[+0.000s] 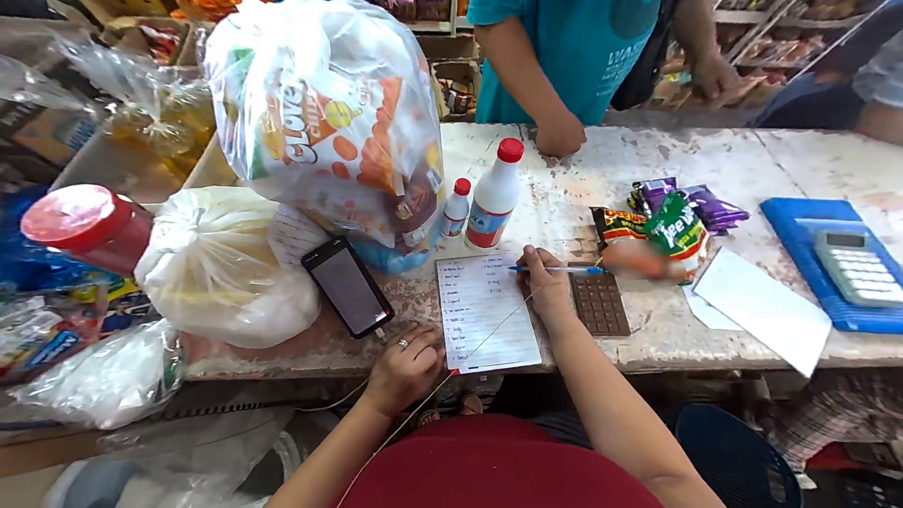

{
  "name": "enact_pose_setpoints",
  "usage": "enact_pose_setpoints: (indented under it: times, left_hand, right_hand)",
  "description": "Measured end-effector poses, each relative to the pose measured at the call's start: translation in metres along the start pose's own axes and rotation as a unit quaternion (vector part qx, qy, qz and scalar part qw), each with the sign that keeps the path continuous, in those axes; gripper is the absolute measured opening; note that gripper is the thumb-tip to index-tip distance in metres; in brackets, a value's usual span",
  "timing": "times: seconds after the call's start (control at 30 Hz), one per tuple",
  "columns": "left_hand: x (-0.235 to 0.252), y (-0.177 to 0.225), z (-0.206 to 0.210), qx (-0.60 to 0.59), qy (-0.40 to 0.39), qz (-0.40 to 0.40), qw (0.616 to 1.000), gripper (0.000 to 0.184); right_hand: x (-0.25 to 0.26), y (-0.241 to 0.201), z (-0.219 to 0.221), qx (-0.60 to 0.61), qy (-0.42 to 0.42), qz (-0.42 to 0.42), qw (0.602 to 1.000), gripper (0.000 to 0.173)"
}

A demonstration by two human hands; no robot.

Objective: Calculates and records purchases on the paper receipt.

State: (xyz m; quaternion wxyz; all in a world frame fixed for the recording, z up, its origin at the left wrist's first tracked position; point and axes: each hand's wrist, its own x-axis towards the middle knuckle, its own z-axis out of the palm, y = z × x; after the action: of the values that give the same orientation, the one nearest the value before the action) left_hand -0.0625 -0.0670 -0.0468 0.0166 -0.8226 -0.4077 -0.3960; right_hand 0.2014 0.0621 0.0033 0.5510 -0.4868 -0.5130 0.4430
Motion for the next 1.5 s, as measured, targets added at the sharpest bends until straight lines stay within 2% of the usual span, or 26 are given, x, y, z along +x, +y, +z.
enact_pose_setpoints:
  times: [0.33, 0.8, 0.97, 1.17, 1.5]
  left_hand:
    - [0.0, 0.001, 0.0, -0.001, -0.007, -0.003, 1.0, 0.028]
    - [-0.001, 0.0, -0.002, 0.01, -0.009, -0.007, 1.0, 0.029]
    - [-0.001, 0.004, -0.002, -0.009, -0.007, -0.007, 1.0, 0.023]
    - [0.001, 0.005, -0.01, -0.001, -0.018, -0.003, 1.0, 0.016]
    - [0.006, 0.004, -0.008, 0.014, 0.007, 0.003, 1.0, 0.014]
  right_hand:
    - [-0.006, -0.001, -0.003, -0.047, 0.001, 0.026, 0.999, 0.035]
    - [-0.004, -0.003, 0.002, -0.02, 0.003, 0.021, 1.0, 0.034]
    - [-0.008, -0.008, -0.004, -0.071, -0.006, 0.021, 0.997, 0.032]
    - [-0.004, -0.006, 0.008, -0.037, 0.015, 0.003, 0.999, 0.029]
    - [-0.002, 0.0, 0.004, -0.018, 0.017, -0.009, 1.0, 0.032]
